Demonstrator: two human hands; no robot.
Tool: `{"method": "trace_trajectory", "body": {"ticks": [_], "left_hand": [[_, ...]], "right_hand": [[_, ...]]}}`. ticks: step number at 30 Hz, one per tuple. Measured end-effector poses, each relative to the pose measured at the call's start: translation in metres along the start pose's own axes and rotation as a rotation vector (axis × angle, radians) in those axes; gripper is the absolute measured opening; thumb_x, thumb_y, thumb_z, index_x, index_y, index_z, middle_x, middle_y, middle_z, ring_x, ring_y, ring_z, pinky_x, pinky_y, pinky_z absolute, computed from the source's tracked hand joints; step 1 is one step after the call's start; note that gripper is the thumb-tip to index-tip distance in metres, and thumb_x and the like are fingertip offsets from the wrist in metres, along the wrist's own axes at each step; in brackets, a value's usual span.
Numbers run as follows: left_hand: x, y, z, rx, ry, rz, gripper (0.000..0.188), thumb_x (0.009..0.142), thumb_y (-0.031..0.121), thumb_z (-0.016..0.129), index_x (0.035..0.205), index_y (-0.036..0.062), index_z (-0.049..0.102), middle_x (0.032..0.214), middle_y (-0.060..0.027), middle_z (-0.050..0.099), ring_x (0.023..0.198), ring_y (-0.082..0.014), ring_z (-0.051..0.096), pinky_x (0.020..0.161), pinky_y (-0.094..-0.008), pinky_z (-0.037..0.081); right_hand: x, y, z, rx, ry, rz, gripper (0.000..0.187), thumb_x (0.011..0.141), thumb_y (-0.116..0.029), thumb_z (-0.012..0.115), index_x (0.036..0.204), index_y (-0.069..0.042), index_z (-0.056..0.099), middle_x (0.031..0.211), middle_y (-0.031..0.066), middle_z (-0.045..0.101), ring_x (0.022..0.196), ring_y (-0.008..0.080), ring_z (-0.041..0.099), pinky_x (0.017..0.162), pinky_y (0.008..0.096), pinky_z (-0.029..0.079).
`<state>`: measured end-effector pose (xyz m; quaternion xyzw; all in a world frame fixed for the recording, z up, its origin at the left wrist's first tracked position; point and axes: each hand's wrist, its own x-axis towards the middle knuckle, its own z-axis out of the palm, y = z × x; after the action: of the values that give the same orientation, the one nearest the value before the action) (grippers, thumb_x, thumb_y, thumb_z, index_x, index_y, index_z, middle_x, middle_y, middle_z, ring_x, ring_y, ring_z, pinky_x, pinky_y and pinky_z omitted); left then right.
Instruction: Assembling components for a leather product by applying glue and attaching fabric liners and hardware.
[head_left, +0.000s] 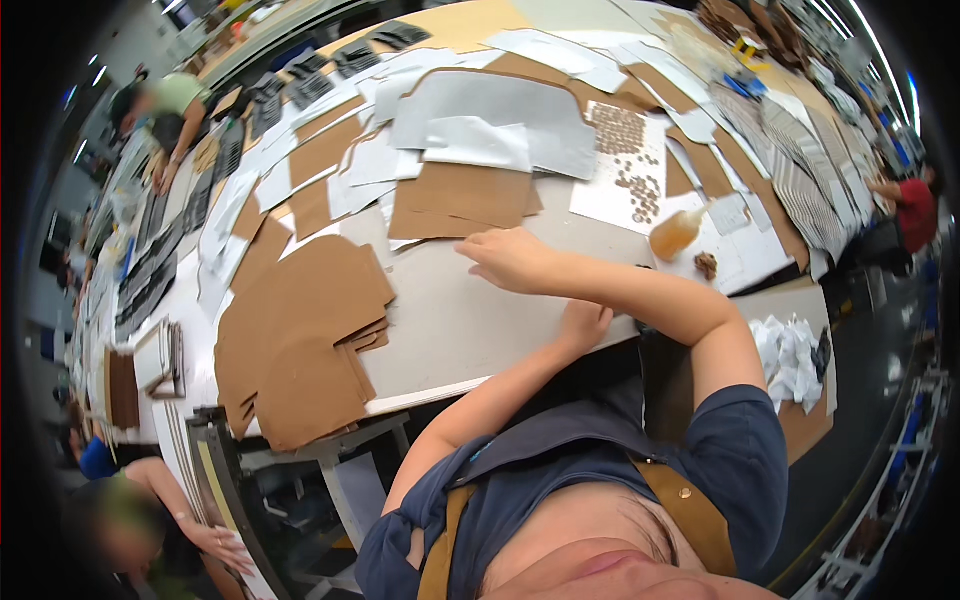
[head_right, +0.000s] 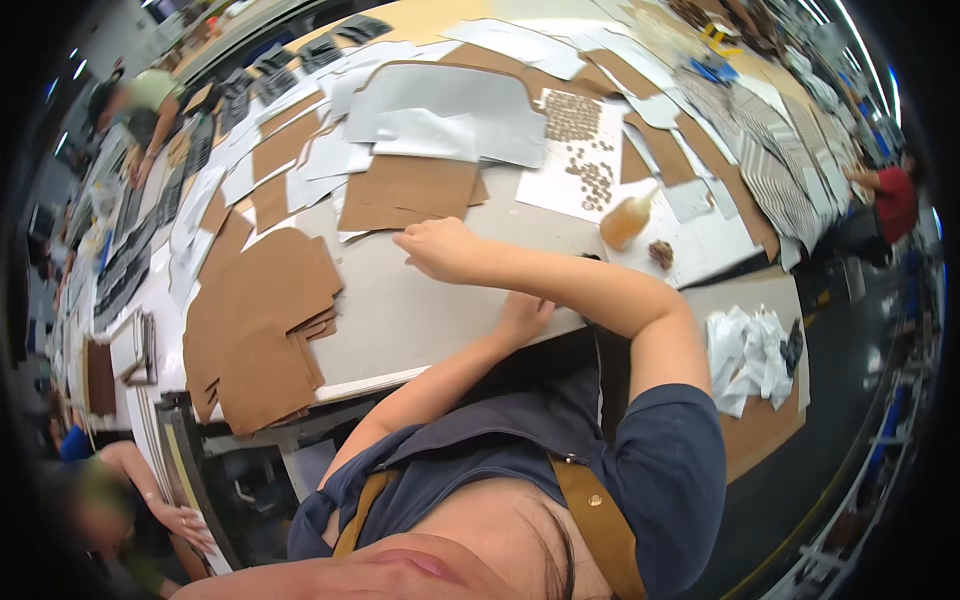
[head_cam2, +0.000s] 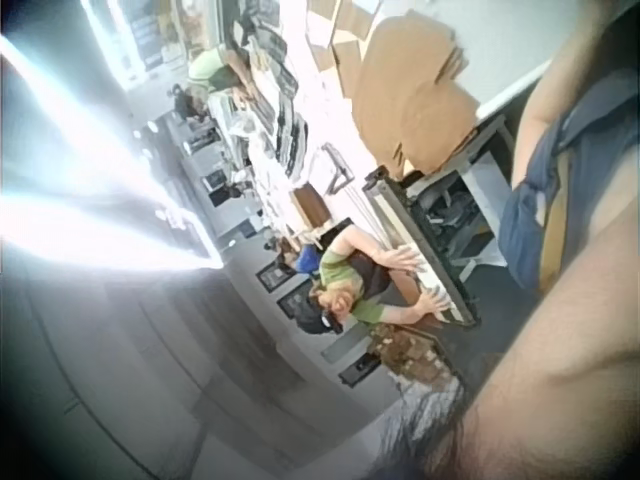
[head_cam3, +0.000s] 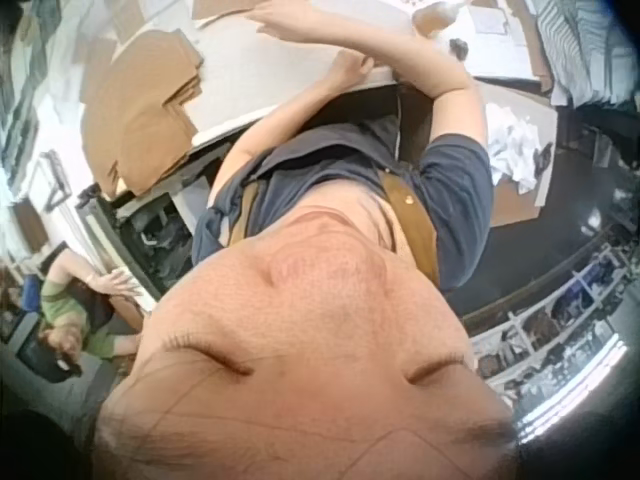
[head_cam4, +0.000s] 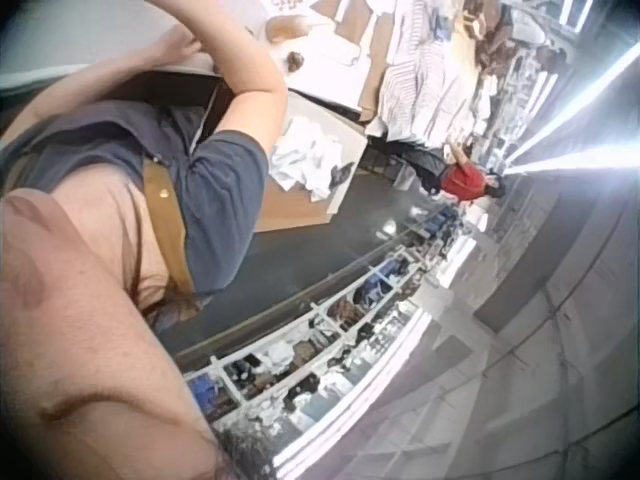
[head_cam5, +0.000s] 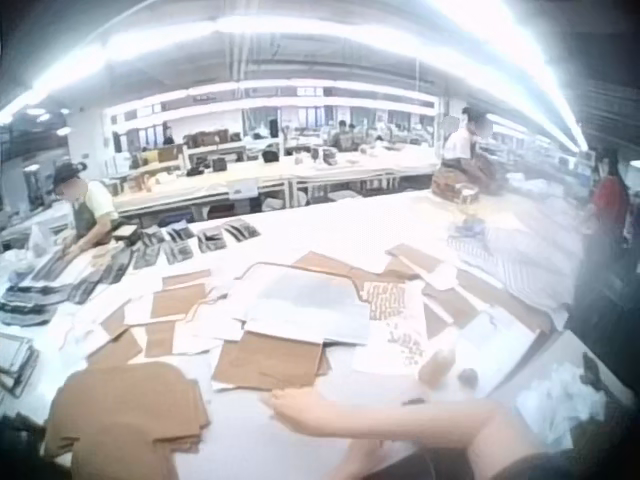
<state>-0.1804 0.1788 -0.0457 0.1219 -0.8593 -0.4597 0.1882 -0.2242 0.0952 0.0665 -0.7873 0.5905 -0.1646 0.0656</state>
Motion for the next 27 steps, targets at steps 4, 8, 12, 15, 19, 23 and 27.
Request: {"method": "trace_trajectory", "body": {"ticks": [4, 8, 12, 15, 19, 23, 27], "left_hand": [[0.005, 0.018, -0.009, -0.055, 0.147, 0.136, 0.024, 0.084, -0.004, 0.055, 0.102, 0.0018, 0.07, 0.097, -0.0169, 0.068, 0.088, -0.0346, 0.067, 0.079, -0.043, 0.053], [0.008, 0.026, -0.012, -0.171, 0.126, 0.113, 0.027, 0.083, -0.009, 0.054, 0.101, 0.0024, 0.07, 0.096, -0.0137, 0.068, 0.087, -0.0282, 0.067, 0.079, -0.0396, 0.054], [0.01, 0.035, -0.014, -0.159, 0.11, 0.122, 0.028, 0.083, -0.011, 0.052, 0.102, 0.0016, 0.07, 0.094, -0.0133, 0.067, 0.087, -0.0273, 0.067, 0.079, -0.0379, 0.054], [0.013, 0.028, -0.013, -0.131, 0.086, 0.092, 0.028, 0.084, -0.011, 0.051, 0.101, 0.0012, 0.069, 0.094, -0.0135, 0.067, 0.085, -0.0274, 0.066, 0.079, -0.0374, 0.053], [0.014, 0.026, -0.014, -0.135, 0.089, 0.056, 0.028, 0.084, -0.011, 0.05, 0.101, 0.0009, 0.069, 0.093, -0.0141, 0.068, 0.083, -0.0279, 0.065, 0.079, -0.0369, 0.052], [0.015, 0.027, -0.012, -0.147, 0.095, 0.021, 0.03, 0.084, -0.012, 0.049, 0.101, 0.0004, 0.07, 0.093, -0.0142, 0.068, 0.082, -0.0274, 0.065, 0.078, -0.0362, 0.052], [0.016, 0.028, -0.012, -0.149, 0.091, 0.011, 0.03, 0.084, -0.013, 0.048, 0.101, -0.0001, 0.07, 0.094, -0.0139, 0.068, 0.083, -0.0269, 0.065, 0.078, -0.0354, 0.052]], "right_hand": [[-0.085, -0.008, -0.125, 0.282, 0.197, 0.085, 0.027, 0.095, -0.018, 0.067, 0.119, -0.005, 0.067, 0.113, 0.0136, 0.071, 0.099, 0.0272, 0.071, 0.083, 0.0373, 0.056], [-0.181, 0.068, -0.205, 0.102, 0.683, 0.412, 0.023, 0.097, -0.011, 0.063, 0.118, -0.004, 0.07, 0.112, 0.0135, 0.073, 0.095, 0.0193, 0.073, 0.083, 0.0316, 0.056], [-0.309, 0.204, -0.202, -0.272, 0.673, 0.936, 0.025, 0.096, -0.016, 0.065, 0.115, 0.0, 0.069, 0.107, 0.0166, 0.074, 0.098, 0.0287, 0.072, 0.083, 0.037, 0.055], [-0.386, 0.269, -0.153, -0.507, 0.394, 1.053, 0.033, 0.089, -0.016, 0.069, 0.117, 0.001, 0.064, 0.112, 0.0184, 0.068, 0.106, 0.0367, 0.065, 0.09, 0.0441, 0.053], [-0.422, 0.319, -0.109, -0.653, 0.235, 1.21, 0.029, 0.085, -0.007, 0.067, 0.113, 0.0, 0.061, 0.113, 0.0182, 0.063, 0.109, 0.0361, 0.062, 0.091, 0.0432, 0.053], [-0.449, 0.356, -0.109, -0.864, 0.205, 1.275, 0.019, 0.088, -0.004, 0.061, 0.107, -0.003, 0.059, 0.11, 0.014, 0.063, 0.107, 0.0331, 0.063, 0.087, 0.0419, 0.055], [-0.464, 0.369, -0.117, -0.933, 0.118, 1.369, 0.013, 0.094, -0.01, 0.058, 0.105, -0.004, 0.063, 0.107, 0.0108, 0.067, 0.104, 0.0274, 0.067, 0.083, 0.041, 0.058]]}}
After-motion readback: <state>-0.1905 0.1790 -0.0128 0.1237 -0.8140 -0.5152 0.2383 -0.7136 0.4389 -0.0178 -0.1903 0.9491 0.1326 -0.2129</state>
